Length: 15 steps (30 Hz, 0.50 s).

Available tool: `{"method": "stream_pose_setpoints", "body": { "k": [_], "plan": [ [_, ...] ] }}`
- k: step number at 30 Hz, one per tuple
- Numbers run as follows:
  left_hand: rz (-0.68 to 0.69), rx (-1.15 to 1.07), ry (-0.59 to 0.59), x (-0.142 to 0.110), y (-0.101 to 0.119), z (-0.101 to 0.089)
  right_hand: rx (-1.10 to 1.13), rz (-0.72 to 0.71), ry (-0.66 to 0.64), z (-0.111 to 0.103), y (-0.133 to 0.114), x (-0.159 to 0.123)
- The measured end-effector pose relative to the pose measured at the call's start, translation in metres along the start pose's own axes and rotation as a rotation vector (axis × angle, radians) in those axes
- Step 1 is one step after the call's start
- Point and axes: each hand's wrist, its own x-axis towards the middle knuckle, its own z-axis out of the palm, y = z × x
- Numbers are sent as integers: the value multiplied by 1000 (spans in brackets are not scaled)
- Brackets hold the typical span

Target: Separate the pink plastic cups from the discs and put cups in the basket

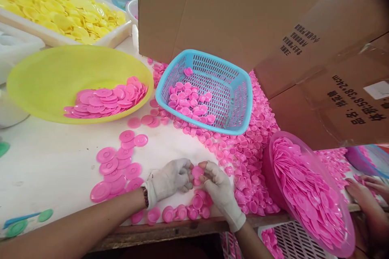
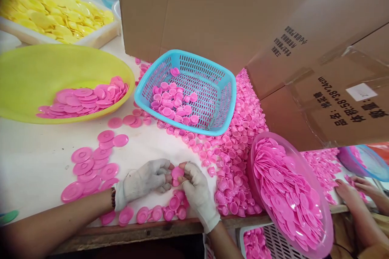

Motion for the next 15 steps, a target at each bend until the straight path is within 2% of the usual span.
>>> {"method": "stream_pose_setpoints", "body": {
  "k": [3, 5, 8, 11, 15],
  "plan": [
    [-74, 32, 59, -5, 7, 0, 153, 113, 72, -7, -8, 0],
    [-128, 107, 90, -9, 13, 1, 215, 174, 51, -13, -15, -2],
    [-172, 173, 31, -15, 19, 4, 197, 250, -97, -18, -22, -7],
    [-168, 187, -44, -15, 15, 9, 69, 241, -260, -14, -25, -8],
    [-115, 233, 4, -11, 3, 12, 42, 261, -382, -10, -29, -3]
  ]
}}
